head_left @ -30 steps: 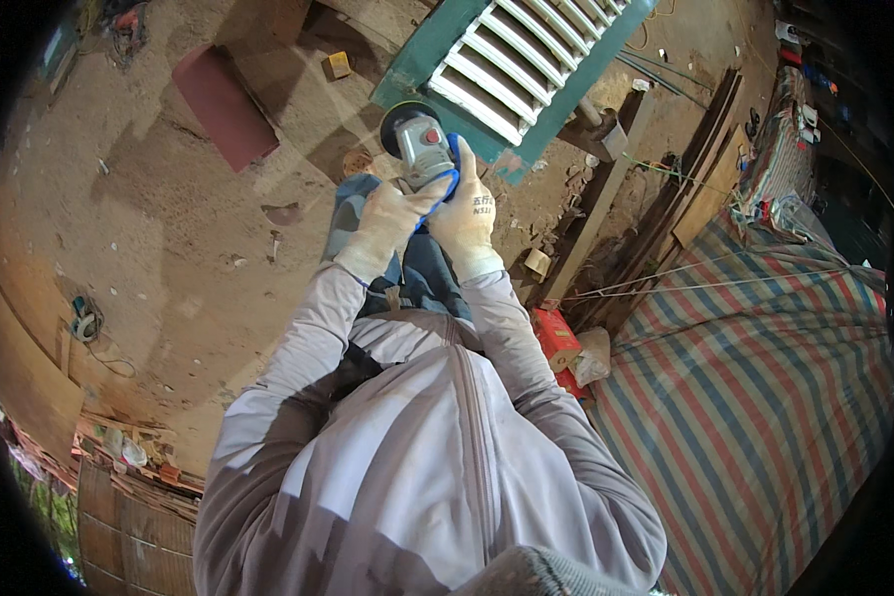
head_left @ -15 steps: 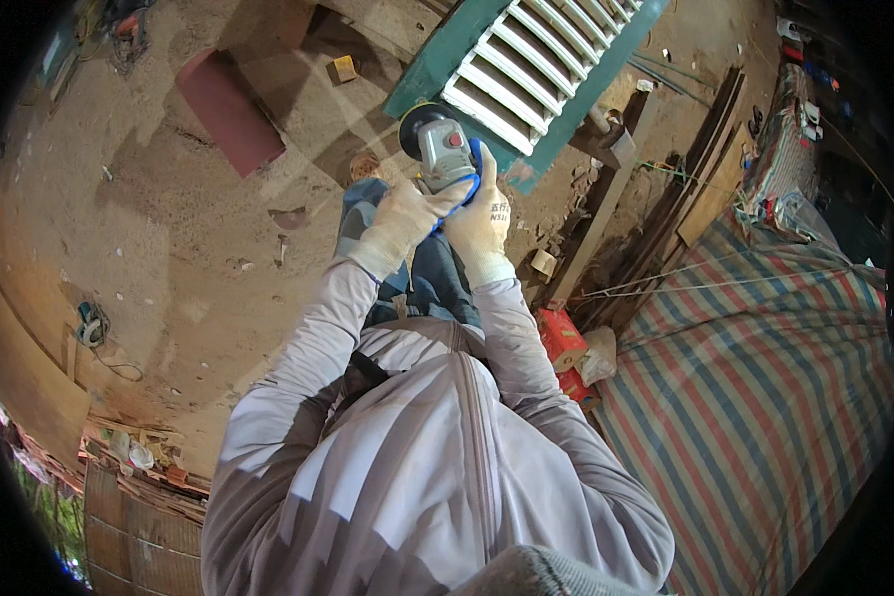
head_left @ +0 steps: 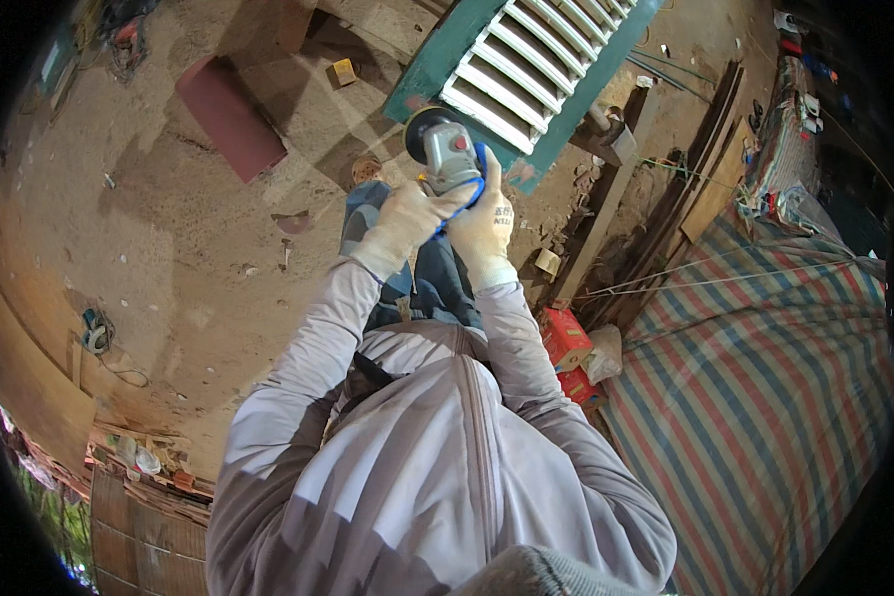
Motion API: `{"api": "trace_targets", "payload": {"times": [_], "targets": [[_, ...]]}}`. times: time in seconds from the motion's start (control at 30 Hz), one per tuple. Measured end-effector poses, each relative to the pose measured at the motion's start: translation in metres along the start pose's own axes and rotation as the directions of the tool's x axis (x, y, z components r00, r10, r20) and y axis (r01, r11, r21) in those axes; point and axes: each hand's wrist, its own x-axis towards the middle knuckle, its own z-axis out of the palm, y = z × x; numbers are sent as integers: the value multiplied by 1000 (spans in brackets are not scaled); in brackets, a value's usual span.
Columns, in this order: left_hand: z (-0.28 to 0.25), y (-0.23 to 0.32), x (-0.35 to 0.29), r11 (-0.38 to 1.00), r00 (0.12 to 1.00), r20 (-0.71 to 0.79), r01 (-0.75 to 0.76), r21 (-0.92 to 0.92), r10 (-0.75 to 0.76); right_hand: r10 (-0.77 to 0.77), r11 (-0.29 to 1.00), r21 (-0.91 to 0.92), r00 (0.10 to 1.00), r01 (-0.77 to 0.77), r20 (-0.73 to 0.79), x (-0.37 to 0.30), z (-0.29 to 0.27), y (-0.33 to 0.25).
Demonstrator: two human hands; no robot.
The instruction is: The person applies glue from a bottle to the edges of a green wooden slatted panel, then uses a handheld sander to smooth the surface. The person works on multiple sections of the panel in a workshop setting.
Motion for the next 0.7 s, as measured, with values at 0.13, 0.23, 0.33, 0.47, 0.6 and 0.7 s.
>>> {"api": "trace_targets", "payload": {"times": [0.13, 0.23, 0.33, 0.47, 0.6, 0.7], "targets": [[10, -9, -3, 988, 997, -73, 30, 150, -19, -58, 995, 74, 997, 62, -60, -4, 7, 21], [-10, 0, -10, 971, 985, -40, -170, -167, 165, -74, 997, -20, 997, 74, -9, 2, 13, -5], [-29, 44, -26, 985, 1000, 20, -7, -170, 11, -74, 997, -31, 997, 75, 28, 9, 16, -23], [0, -4, -11, 997, 997, 3, -73, -32, 73, -27, 998, -55, 1000, 27, 1, -2, 2, -3], [23, -3, -12, 951, 986, 3, 160, 263, -167, 16, 1000, 28, 999, -15, -32, -15, -5, 23], [4, -9, -14, 994, 994, -12, -107, -18, 107, -56, 998, -12, 998, 55, -25, -13, 2, 7]]}}
